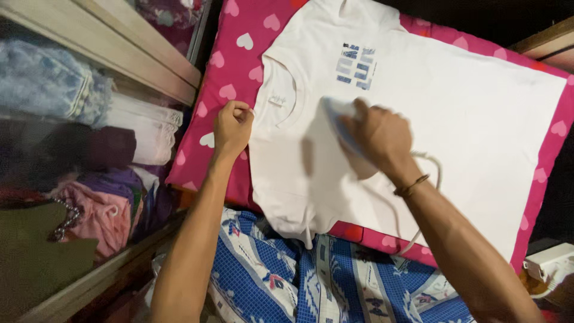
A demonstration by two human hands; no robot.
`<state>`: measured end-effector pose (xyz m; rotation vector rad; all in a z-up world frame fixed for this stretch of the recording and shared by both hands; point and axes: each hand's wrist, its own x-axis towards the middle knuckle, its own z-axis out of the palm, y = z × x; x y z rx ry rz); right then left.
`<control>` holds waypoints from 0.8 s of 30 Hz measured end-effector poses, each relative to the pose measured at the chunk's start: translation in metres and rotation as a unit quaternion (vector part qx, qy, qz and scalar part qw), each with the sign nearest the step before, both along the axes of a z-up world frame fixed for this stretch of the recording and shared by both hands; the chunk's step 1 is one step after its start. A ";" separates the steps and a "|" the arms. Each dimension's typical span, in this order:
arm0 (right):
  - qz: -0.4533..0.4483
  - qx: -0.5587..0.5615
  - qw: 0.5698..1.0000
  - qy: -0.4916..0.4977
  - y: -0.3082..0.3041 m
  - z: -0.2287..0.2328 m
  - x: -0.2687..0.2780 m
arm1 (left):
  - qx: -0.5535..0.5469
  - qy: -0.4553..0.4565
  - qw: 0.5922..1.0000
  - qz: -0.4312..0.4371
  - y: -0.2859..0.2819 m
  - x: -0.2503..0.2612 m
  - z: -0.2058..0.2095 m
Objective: The person irons a white t-shirt on a pink heart-patterned ironing board. They smooth the fabric, use a blue electric iron to press the sleeves and body, and flip the shirt to iron the other side. The person adjusts the shirt's position multiple times to ensure all areas are pressed.
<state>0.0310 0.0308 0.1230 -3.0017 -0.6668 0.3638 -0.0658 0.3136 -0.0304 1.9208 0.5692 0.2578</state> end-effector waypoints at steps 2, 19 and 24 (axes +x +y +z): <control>-0.028 0.028 0.999 -0.035 -0.015 0.006 0.021 | 0.040 0.013 0.999 0.002 -0.002 0.011 0.007; 0.047 0.084 0.995 0.000 0.059 -0.015 0.051 | 0.116 0.058 0.991 0.039 0.009 0.144 0.004; 0.089 0.124 0.987 -0.054 0.098 -0.022 0.089 | -0.096 -0.022 0.995 0.009 0.028 0.147 -0.026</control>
